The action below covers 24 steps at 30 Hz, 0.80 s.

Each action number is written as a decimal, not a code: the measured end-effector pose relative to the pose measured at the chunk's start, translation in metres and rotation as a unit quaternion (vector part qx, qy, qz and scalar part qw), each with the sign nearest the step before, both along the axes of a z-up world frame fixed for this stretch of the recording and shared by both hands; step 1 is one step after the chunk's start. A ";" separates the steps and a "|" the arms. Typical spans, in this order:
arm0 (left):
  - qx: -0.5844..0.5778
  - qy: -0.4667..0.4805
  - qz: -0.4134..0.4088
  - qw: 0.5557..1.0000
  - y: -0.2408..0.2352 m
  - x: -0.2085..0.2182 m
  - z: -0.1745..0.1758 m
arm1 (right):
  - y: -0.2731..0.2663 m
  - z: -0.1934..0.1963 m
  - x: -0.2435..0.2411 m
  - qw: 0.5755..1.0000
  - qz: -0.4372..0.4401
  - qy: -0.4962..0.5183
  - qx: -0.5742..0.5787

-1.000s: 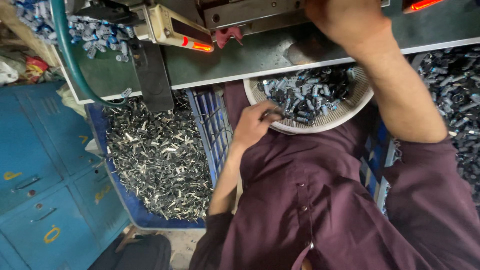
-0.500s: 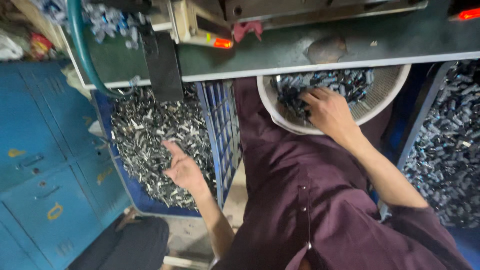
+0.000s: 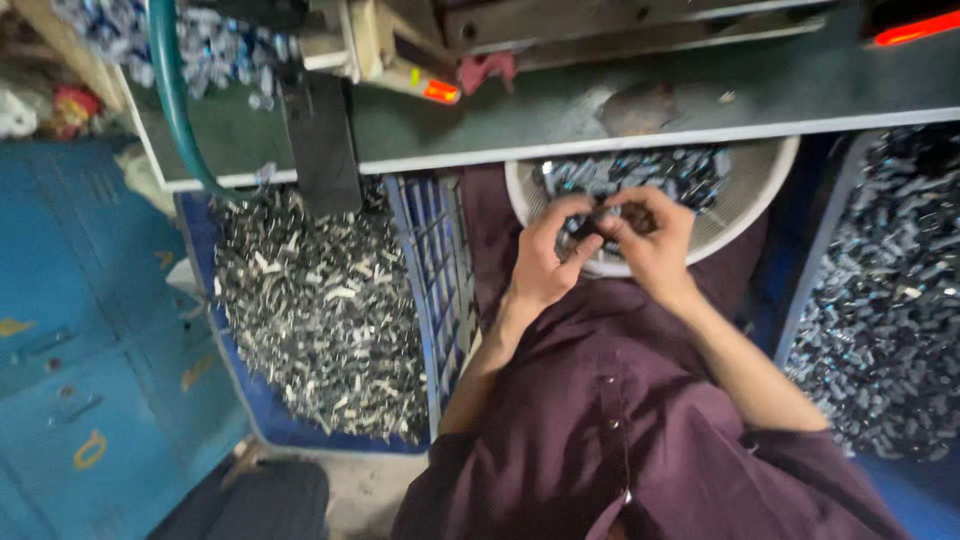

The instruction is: The person repeatedly picks small cylindrical components from a white basket, inserts them into a machine slot, and places the processed items into a blue bin. The task is performed continuously by hand without visible tools.

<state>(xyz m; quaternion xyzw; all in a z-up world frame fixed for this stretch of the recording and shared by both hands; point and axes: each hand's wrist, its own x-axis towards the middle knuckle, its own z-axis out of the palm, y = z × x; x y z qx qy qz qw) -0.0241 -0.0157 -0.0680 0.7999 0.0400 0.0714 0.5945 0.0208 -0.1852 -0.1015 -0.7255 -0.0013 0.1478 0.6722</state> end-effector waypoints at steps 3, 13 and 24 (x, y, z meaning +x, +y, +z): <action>-0.002 -0.006 -0.001 1.000 -0.010 0.020 0.003 | 0.002 0.004 -0.003 0.980 -0.050 0.032 0.192; -0.111 0.031 -0.053 0.992 0.011 0.010 0.019 | 0.001 0.003 -0.019 0.963 0.025 -0.268 0.005; -0.020 -0.058 0.019 0.998 0.027 0.011 0.054 | 0.032 -0.009 -0.021 0.969 0.010 -0.080 0.232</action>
